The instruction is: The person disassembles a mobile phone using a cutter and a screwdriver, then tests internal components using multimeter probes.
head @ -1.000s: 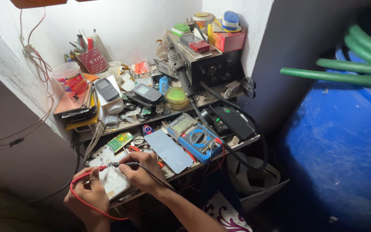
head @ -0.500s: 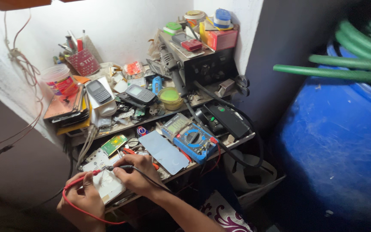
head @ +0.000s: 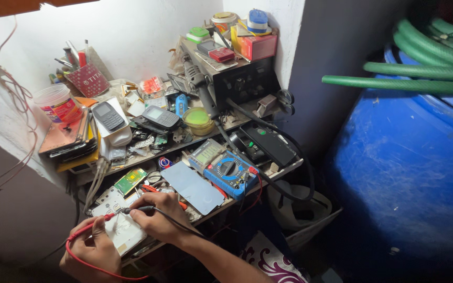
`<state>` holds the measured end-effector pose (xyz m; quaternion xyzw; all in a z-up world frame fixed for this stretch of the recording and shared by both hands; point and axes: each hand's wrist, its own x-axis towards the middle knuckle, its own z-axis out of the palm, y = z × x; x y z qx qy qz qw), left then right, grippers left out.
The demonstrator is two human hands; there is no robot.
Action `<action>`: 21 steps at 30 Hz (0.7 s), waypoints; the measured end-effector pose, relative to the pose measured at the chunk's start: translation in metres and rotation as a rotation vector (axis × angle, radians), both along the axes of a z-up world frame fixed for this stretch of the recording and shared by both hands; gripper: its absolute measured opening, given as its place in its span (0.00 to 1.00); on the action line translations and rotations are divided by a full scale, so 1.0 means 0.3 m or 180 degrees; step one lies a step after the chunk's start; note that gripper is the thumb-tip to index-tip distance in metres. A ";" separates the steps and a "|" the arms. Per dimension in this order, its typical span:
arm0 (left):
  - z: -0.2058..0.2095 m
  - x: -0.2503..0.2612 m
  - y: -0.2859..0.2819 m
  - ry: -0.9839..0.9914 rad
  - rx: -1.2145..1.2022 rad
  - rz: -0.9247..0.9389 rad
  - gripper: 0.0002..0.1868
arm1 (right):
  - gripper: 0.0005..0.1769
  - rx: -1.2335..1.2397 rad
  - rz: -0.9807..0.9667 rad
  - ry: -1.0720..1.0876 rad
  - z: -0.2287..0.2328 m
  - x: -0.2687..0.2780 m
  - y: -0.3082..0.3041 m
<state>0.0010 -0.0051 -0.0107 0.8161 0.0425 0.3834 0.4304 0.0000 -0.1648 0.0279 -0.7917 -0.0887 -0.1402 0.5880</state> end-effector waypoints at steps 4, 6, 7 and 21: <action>0.004 0.003 -0.006 0.0083 -0.0074 0.0002 0.10 | 0.13 0.0017 0.0030 -0.0063 -0.012 0.008 -0.001; 0.006 0.002 -0.006 0.0089 -0.0113 -0.0072 0.10 | 0.14 -0.0012 0.0028 -0.0065 -0.013 0.009 0.000; 0.008 0.000 -0.005 0.0091 -0.0133 -0.0107 0.10 | 0.14 -0.0022 0.0021 -0.0049 -0.011 0.008 0.001; -0.060 0.027 0.032 -0.0102 -0.0278 -0.0081 0.10 | 0.13 -0.0004 -0.0007 -0.0212 -0.003 0.000 -0.001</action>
